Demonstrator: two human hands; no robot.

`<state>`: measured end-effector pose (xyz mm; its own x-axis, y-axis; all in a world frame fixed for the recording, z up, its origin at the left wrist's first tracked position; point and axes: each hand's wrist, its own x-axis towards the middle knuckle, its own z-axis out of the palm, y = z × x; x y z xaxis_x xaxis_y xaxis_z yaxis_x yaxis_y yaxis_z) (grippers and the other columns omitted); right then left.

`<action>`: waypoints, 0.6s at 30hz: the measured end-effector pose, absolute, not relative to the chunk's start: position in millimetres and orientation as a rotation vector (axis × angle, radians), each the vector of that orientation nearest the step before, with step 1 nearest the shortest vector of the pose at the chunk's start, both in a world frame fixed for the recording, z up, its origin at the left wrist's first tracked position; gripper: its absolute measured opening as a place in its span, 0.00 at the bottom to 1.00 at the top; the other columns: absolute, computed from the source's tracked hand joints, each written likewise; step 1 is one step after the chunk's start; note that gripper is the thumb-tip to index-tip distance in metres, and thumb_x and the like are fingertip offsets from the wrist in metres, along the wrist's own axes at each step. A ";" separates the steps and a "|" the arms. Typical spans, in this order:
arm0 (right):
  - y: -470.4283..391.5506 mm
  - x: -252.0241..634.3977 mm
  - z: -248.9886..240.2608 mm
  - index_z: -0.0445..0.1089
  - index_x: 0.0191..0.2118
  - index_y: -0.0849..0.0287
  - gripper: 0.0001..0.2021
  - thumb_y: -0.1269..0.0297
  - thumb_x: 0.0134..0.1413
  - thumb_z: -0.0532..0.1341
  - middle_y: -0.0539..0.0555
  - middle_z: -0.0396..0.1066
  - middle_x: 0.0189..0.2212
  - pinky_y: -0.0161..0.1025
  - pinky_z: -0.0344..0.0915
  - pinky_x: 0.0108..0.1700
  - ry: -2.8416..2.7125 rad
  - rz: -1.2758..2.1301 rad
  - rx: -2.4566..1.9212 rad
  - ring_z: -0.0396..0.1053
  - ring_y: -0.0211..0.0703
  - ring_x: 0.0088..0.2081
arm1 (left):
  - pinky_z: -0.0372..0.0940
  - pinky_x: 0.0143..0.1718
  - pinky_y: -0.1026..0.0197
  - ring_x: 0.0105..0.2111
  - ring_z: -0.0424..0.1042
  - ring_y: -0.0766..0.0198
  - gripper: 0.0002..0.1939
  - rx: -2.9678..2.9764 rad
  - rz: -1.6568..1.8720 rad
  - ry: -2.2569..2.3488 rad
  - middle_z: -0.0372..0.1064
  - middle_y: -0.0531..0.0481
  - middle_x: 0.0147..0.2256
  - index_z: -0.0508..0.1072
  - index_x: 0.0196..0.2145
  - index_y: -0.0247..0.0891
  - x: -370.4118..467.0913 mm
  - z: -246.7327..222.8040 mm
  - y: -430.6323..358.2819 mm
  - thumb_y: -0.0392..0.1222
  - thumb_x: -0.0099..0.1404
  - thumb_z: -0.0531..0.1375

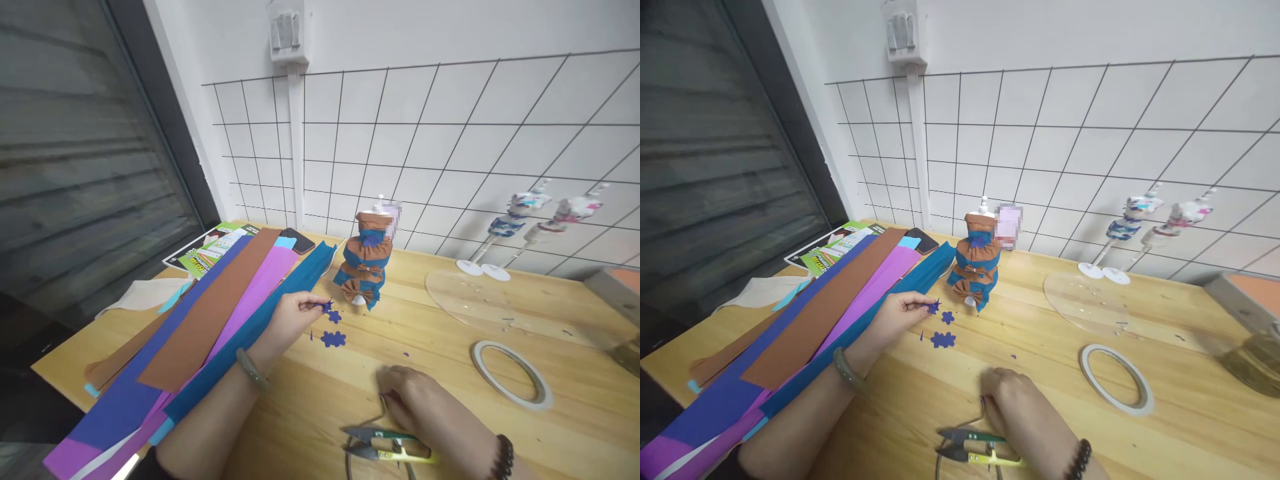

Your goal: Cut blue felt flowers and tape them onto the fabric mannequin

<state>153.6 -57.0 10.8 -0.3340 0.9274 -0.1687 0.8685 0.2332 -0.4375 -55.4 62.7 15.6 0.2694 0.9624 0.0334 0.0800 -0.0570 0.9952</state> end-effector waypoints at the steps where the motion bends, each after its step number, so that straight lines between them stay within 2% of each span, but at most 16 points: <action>1: -56.8 154.1 11.6 0.60 0.21 0.58 0.09 0.75 0.48 0.50 0.51 0.68 0.24 0.33 0.57 0.31 -2.365 0.712 -1.724 0.64 0.37 0.26 | 0.66 0.42 0.60 0.37 0.73 0.59 0.10 1.426 0.989 1.045 0.74 0.44 0.35 0.75 0.33 0.33 -55.7 14.4 63.2 0.35 0.50 0.61; 7: -53.8 161.3 19.4 0.62 0.26 0.58 0.08 0.67 0.54 0.50 0.50 0.67 0.24 0.33 0.58 0.29 -2.098 0.780 -1.726 0.64 0.38 0.26 | 0.67 0.39 0.60 0.34 0.73 0.61 0.11 1.444 0.870 0.889 0.74 0.43 0.34 0.75 0.35 0.33 -41.4 5.5 46.7 0.38 0.52 0.60; 10: -53.1 153.5 19.1 0.63 0.28 0.59 0.09 0.65 0.56 0.49 0.51 0.67 0.26 0.34 0.61 0.32 -1.954 0.765 -1.631 0.65 0.39 0.29 | 0.66 0.35 0.61 0.29 0.72 0.63 0.10 1.360 0.736 0.808 0.74 0.43 0.31 0.76 0.33 0.31 -26.1 5.1 26.9 0.39 0.53 0.59; 14: -53.7 139.7 10.5 0.63 0.27 0.58 0.10 0.66 0.57 0.50 0.53 0.67 0.26 0.37 0.62 0.34 -1.956 0.565 -1.539 0.65 0.40 0.29 | 0.65 0.32 0.63 0.27 0.71 0.64 0.10 1.313 0.567 0.761 0.74 0.44 0.28 0.76 0.31 0.31 -13.7 4.8 9.7 0.37 0.50 0.60; 18: -55.8 135.8 2.5 0.66 0.29 0.58 0.09 0.64 0.56 0.53 0.55 0.69 0.28 0.42 0.62 0.36 -1.956 0.345 -1.546 0.66 0.44 0.31 | 0.65 0.35 0.62 0.30 0.72 0.63 0.12 1.302 0.585 0.695 0.74 0.43 0.31 0.76 0.35 0.31 -13.9 -0.9 9.8 0.39 0.53 0.59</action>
